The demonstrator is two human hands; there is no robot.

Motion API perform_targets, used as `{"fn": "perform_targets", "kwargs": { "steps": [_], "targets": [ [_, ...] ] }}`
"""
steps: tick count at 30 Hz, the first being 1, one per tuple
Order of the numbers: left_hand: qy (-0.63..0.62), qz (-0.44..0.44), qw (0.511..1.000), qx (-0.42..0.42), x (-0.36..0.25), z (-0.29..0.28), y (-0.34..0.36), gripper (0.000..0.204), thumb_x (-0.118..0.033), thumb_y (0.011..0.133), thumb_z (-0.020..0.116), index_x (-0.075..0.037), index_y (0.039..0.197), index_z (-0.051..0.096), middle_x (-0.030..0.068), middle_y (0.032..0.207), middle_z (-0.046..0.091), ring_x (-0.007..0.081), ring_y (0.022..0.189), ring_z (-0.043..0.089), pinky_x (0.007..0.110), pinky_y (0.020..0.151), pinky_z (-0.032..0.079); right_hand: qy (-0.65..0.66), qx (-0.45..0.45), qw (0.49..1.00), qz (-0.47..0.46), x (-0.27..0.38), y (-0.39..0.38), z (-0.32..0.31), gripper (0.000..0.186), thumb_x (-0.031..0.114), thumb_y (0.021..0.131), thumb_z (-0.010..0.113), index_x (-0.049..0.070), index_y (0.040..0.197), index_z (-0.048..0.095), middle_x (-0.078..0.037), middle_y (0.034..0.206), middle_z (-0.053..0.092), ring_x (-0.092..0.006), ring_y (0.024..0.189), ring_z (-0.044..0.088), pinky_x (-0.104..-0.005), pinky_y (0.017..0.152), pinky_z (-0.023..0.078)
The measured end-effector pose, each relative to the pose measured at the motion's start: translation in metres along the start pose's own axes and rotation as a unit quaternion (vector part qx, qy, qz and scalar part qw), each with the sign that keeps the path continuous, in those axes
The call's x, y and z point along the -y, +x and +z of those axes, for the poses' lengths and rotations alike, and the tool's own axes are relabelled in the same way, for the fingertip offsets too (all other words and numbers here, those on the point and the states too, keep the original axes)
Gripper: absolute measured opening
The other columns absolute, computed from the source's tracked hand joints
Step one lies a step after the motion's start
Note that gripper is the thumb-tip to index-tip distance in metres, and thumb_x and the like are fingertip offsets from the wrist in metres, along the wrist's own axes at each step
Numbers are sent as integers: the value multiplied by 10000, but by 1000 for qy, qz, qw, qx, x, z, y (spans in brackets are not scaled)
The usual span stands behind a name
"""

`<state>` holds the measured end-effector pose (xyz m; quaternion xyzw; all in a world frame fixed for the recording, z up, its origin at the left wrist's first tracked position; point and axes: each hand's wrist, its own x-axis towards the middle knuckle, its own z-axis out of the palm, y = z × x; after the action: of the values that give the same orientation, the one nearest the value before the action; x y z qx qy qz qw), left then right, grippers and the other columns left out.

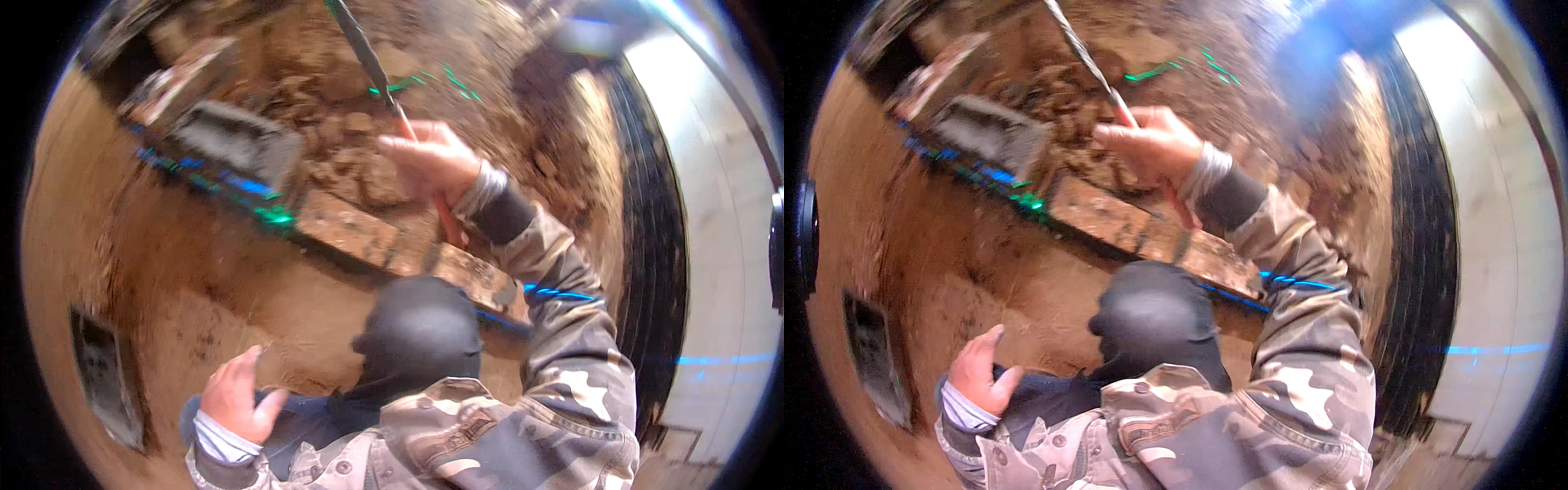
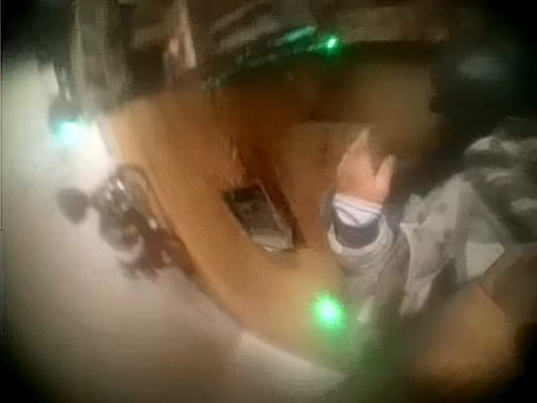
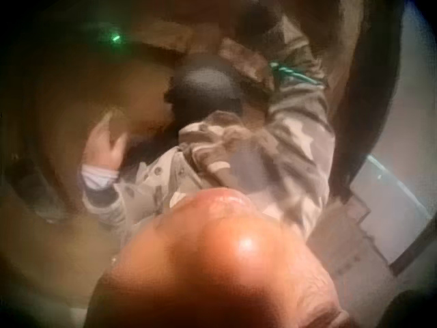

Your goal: The person scoops mortar from a tray with a trowel, spreads it on a brick, and places the brick onto a growing wall. They tap the brick to align it with a green laser guide and repeat the process to extend the wall.

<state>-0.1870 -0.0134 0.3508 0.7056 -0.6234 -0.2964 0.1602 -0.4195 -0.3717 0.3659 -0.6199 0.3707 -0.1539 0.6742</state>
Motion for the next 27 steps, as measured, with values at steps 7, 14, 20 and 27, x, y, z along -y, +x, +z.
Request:
{"fn": "perform_targets", "kwargs": {
  "steps": [7,14,20,27],
  "targets": [
    [3,-10,997,79,-16,50,96,588,-250,794,782,65,1251,590,260,1109,671,411,1004,656,439,881,532,-374,-265,886,68,-41,-120,-260,308,289,868,773,2,953,702,-30,754,650,-124,688,599,-304,636,496],
    [9,74,973,217,-76,110,261,566,-371,868,732,16,1263,614,253,1142,683,397,1057,664,438,920,532,-230,-430,851,195,-217,-240,-406,507,494,850,747,-7,877,671,-28,709,598,-155,692,582,-364,630,477],
    [16,172,971,165,-134,269,467,603,-476,921,649,25,1252,593,271,1160,670,388,1093,654,436,941,515,151,-505,829,187,-290,-165,-386,329,332,861,798,71,817,602,-14,656,578,-135,498,546,-314,438,430],
    [-57,21,989,138,-230,372,528,968,-635,844,685,95,1417,408,345,1309,576,432,1256,561,450,1060,450,-221,-589,735,253,-396,-164,-422,750,607,797,713,-102,1040,693,-277,1016,713,-403,988,683,-455,896,493]
  ]
}}
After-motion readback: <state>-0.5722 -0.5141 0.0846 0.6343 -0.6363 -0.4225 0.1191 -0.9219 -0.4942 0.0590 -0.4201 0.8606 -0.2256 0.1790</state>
